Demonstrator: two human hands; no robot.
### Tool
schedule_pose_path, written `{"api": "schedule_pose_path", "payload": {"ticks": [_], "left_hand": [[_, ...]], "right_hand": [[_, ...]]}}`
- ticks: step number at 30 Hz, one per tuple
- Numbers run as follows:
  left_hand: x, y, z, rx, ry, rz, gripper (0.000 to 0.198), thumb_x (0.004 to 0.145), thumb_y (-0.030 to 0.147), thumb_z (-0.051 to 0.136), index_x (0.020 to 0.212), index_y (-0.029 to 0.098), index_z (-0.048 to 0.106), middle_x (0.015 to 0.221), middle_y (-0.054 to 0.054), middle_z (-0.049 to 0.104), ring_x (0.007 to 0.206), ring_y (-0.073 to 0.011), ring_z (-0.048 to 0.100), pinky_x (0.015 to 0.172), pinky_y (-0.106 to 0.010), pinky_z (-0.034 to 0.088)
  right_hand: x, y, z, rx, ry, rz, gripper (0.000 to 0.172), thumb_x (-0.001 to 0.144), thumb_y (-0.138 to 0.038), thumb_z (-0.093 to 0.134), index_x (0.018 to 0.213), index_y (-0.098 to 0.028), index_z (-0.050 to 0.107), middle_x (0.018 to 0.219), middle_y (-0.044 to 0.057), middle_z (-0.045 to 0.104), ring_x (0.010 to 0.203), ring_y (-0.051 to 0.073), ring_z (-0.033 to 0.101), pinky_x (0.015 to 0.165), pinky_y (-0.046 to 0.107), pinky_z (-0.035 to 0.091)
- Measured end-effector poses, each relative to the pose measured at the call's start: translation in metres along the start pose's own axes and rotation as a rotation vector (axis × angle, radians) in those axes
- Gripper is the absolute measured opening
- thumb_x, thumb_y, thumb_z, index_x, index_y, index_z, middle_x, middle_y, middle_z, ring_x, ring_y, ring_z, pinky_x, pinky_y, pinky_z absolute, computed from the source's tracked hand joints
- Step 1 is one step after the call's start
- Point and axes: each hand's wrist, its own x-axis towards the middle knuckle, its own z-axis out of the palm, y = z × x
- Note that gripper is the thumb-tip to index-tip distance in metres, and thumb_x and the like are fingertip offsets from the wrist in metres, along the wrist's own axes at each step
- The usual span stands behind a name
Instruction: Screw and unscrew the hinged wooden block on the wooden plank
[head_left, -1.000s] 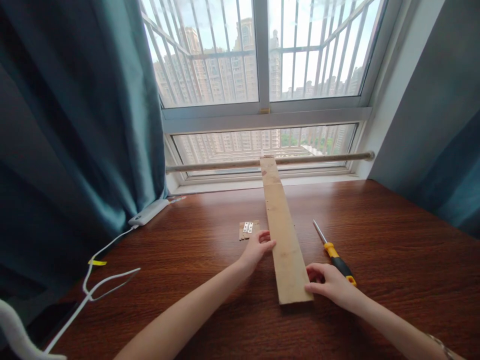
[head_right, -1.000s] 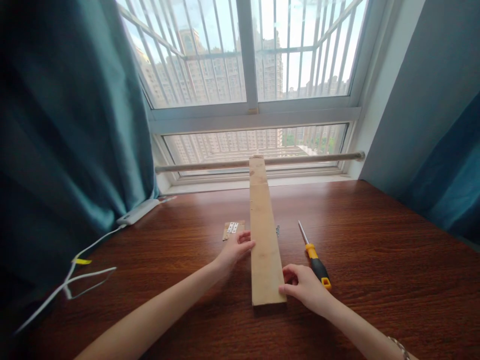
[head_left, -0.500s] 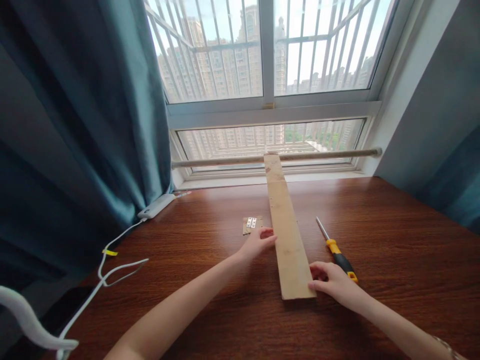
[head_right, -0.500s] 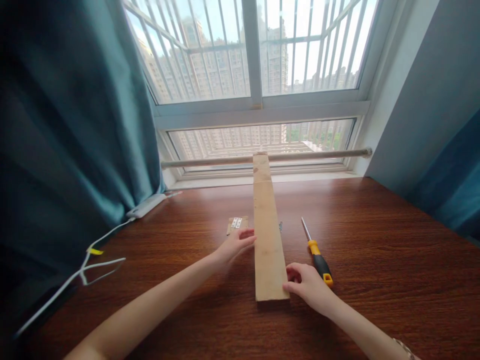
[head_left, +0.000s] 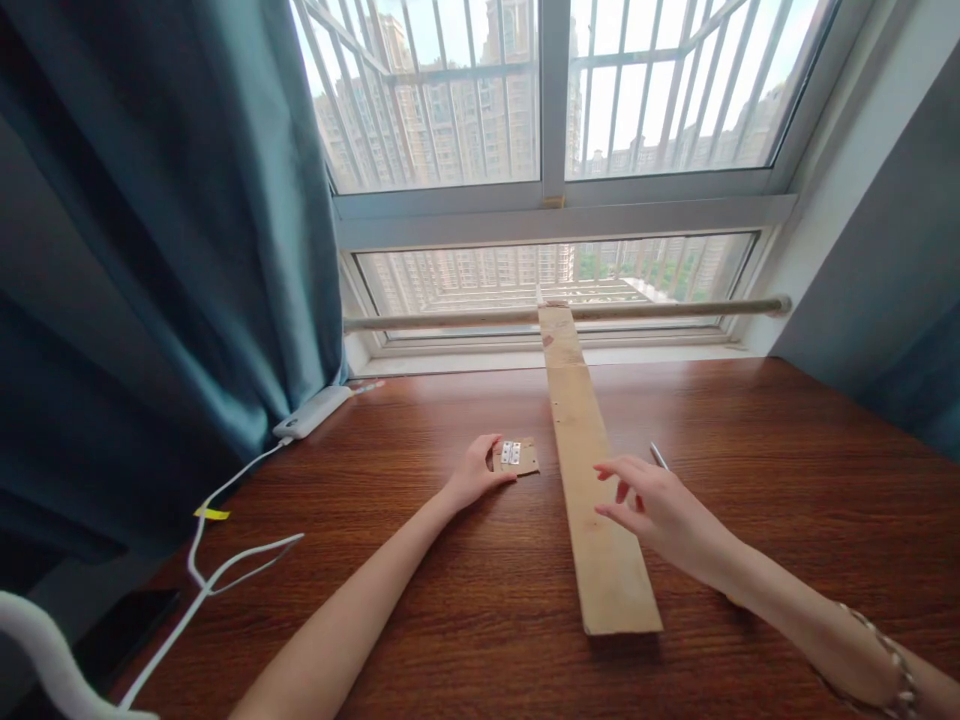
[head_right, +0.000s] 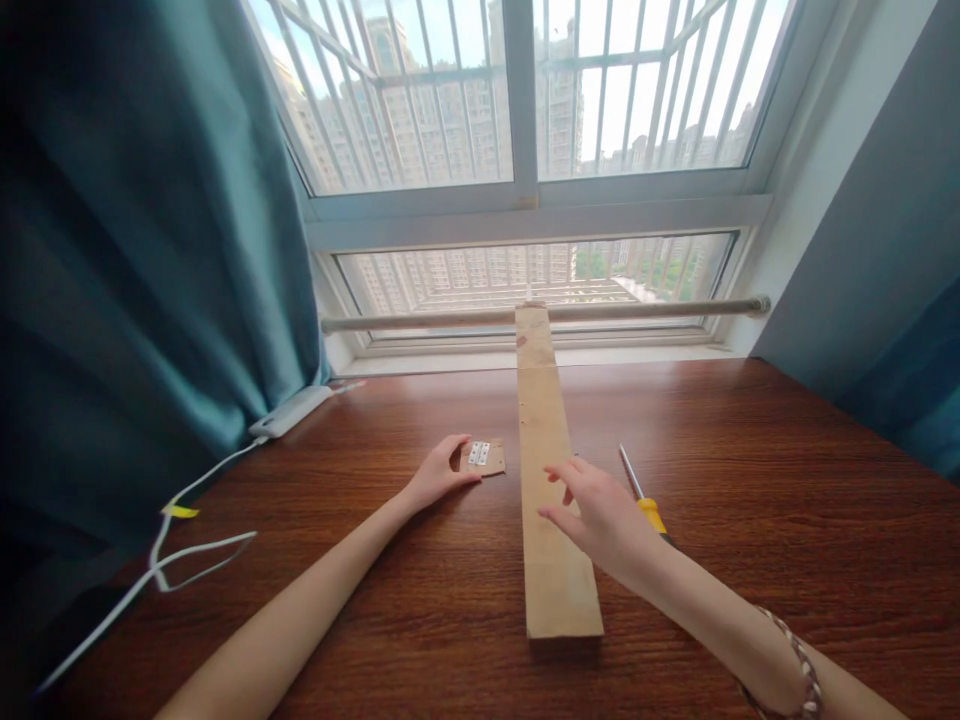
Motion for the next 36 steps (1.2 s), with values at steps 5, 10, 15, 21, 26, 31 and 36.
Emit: {"api": "schedule_pose_path", "payload": {"ticks": [5,10,15,21,26,31,36], "left_hand": [[-0.001,0.017,-0.009,-0.239,0.036,-0.039,0.07,0.051,0.032,0.081,0.113,0.019,0.054,0.111,-0.011,0.058,0.101,-0.0265,0.057,0.091,-0.043,0.044],[-0.004,0.039,-0.019,-0.463,0.003,-0.024,0.073,0.054,0.026,0.081,0.119,0.02,0.049,0.117,-0.012,0.055,0.099,-0.0255,0.059,0.088,-0.043,0.047],[-0.008,0.045,-0.018,-0.547,0.021,0.036,0.068,0.056,0.023,0.08,0.117,0.021,0.049,0.121,-0.012,0.053,0.108,-0.0277,0.055,0.09,-0.042,0.046],[-0.008,0.056,-0.018,-0.795,0.025,0.011,0.078,0.058,0.017,0.079,0.126,0.024,0.041,0.13,-0.013,0.048,0.108,-0.0275,0.056,0.089,-0.041,0.046],[-0.012,0.084,-0.008,-1.017,0.202,-0.108,0.075,0.055,0.017,0.079,0.123,0.024,0.049,0.134,-0.011,0.046,0.111,-0.0277,0.053,0.09,-0.039,0.046],[-0.02,0.111,0.013,-1.244,0.086,-0.332,0.035,0.064,0.024,0.073,0.098,0.017,0.066,0.109,-0.011,0.065,0.103,-0.0287,0.059,0.086,-0.04,0.047],[0.0,0.128,0.025,-1.32,0.175,-0.399,0.023,0.067,0.024,0.069,0.09,0.017,0.067,0.107,-0.009,0.066,0.09,-0.0235,0.063,0.075,-0.034,0.049]], "right_hand": [[0.049,-0.01,0.025,0.295,-0.005,0.07,0.021,0.082,-0.032,0.053,0.093,-0.016,0.06,0.087,0.006,0.065,0.06,0.014,0.062,0.047,0.024,0.046],[0.092,-0.015,0.052,0.066,0.085,0.104,0.023,0.083,-0.034,0.054,0.092,-0.013,0.059,0.088,0.01,0.066,0.053,0.013,0.061,0.058,0.026,0.045],[0.119,-0.012,0.067,0.055,-0.03,0.252,0.027,0.083,-0.038,0.053,0.084,-0.011,0.058,0.065,0.008,0.064,0.041,0.015,0.055,0.044,0.025,0.036],[0.125,0.002,0.064,0.14,0.081,0.234,0.021,0.068,-0.027,0.068,0.082,-0.013,0.06,0.075,0.007,0.065,0.071,0.019,0.061,0.059,0.025,0.041],[0.113,-0.003,0.059,0.633,0.135,0.26,0.033,0.068,-0.041,0.064,0.086,-0.016,0.054,0.062,-0.003,0.058,0.043,0.007,0.045,0.038,0.019,0.031],[0.103,-0.015,0.054,0.841,0.202,0.195,0.036,0.062,-0.041,0.07,0.081,-0.017,0.051,0.06,-0.006,0.054,0.037,0.005,0.042,0.035,0.019,0.031],[0.11,-0.01,0.028,0.81,0.279,0.119,0.036,0.062,-0.042,0.071,0.08,-0.016,0.056,0.066,0.0,0.061,0.051,0.011,0.055,0.049,0.025,0.048]]}}
